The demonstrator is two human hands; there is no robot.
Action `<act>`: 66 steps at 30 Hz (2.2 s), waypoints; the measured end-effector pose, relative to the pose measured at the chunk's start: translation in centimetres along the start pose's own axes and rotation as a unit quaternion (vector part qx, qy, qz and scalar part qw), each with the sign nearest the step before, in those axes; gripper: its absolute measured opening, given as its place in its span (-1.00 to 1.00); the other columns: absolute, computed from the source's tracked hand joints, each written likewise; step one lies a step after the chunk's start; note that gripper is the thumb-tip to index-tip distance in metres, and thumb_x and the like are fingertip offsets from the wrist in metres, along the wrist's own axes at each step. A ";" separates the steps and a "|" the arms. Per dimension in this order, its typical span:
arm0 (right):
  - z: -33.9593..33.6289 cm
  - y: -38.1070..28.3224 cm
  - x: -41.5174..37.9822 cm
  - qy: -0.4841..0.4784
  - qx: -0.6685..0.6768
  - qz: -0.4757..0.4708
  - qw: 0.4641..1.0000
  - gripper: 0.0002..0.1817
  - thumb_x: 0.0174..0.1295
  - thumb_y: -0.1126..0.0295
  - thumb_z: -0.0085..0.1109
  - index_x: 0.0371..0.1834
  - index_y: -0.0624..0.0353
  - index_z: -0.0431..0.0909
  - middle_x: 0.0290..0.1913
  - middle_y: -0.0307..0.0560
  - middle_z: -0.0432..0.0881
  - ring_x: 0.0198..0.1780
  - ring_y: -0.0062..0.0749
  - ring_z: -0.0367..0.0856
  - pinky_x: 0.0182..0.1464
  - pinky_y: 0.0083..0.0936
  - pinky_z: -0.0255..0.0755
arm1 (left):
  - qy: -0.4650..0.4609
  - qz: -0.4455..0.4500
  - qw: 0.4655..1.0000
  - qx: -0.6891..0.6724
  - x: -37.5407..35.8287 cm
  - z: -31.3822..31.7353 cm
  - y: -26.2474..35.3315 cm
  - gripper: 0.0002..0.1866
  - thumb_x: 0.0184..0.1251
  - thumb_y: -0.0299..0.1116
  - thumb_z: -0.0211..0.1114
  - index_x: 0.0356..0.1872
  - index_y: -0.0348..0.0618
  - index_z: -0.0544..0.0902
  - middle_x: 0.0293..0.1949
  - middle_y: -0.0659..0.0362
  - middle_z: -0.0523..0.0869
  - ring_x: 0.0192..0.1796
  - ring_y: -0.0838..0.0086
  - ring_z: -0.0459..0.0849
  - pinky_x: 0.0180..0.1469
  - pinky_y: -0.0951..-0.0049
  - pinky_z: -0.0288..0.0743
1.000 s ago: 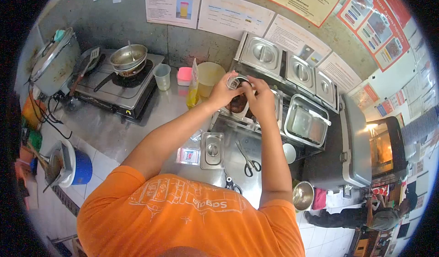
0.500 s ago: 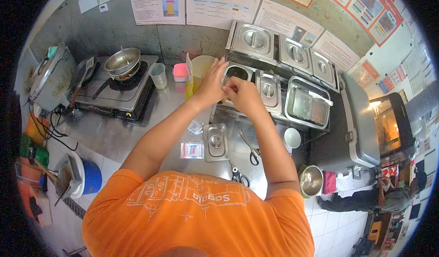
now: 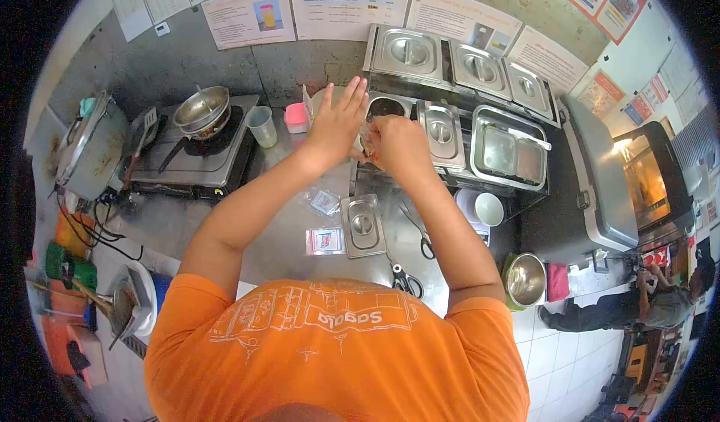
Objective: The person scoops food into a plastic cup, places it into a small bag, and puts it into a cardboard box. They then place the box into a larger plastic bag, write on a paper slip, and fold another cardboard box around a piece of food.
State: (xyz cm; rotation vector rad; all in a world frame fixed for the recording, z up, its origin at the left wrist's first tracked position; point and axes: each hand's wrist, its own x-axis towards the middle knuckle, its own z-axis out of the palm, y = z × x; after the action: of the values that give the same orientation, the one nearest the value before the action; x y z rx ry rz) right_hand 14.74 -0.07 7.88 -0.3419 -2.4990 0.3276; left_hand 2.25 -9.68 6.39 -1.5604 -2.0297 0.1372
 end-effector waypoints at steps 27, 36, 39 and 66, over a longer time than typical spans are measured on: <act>-0.6 0.9 -0.4 0.007 -0.046 -0.004 0.999 -0.90 0.05 0.35 0.17 -0.48 0.11 0.61 -0.45 -0.06 0.65 -0.33 -0.15 0.63 -0.23 -0.20 0.37 | -0.019 0.100 0.937 0.334 0.8 -1.0 -0.1 -0.31 0.19 -0.07 0.02 0.34 -0.21 0.27 0.44 0.00 0.08 0.51 0.20 -0.17 0.44 -0.01 -0.32; -2.2 1.1 -1.1 0.092 0.023 -0.032 0.995 -0.93 0.03 0.40 0.20 -0.47 0.14 0.59 -0.45 -0.11 0.62 -0.33 -0.17 0.58 -0.14 -0.25 0.33 | 0.052 -0.039 0.826 -0.560 -0.1 -0.3 -3.9 -0.39 0.27 -0.13 0.24 0.25 -0.26 0.36 0.23 0.03 0.44 0.31 0.33 0.35 0.33 0.30 0.17; -2.5 0.7 -1.3 0.158 0.037 -0.083 0.983 -0.94 0.03 0.42 0.22 -0.46 0.15 0.59 -0.47 -0.14 0.60 -0.36 -0.19 0.55 -0.11 -0.29 0.31 | -0.005 -0.089 0.596 -0.798 -1.1 0.7 -2.7 -0.49 0.34 -0.19 0.20 0.22 -0.26 0.39 0.13 0.13 0.53 0.16 0.49 0.49 0.26 0.47 0.26; 0.2 1.4 -5.0 -0.045 0.548 0.243 0.800 -0.50 0.42 0.05 -0.20 0.04 0.31 0.47 -0.19 -0.07 0.68 -0.19 -0.49 0.57 -0.09 -0.52 0.39 | 0.111 -0.174 0.663 -0.719 -5.3 0.5 6.1 -0.42 0.14 -0.34 0.40 0.15 -0.35 0.41 -0.12 0.13 0.66 -0.19 0.59 0.61 -0.22 0.55 0.50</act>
State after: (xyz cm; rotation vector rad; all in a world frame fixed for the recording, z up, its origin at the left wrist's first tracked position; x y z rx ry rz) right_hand 18.82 -0.37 4.76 -0.4493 -1.8271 1.8942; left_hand 8.04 -12.46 1.55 -1.6071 -2.1036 -2.1599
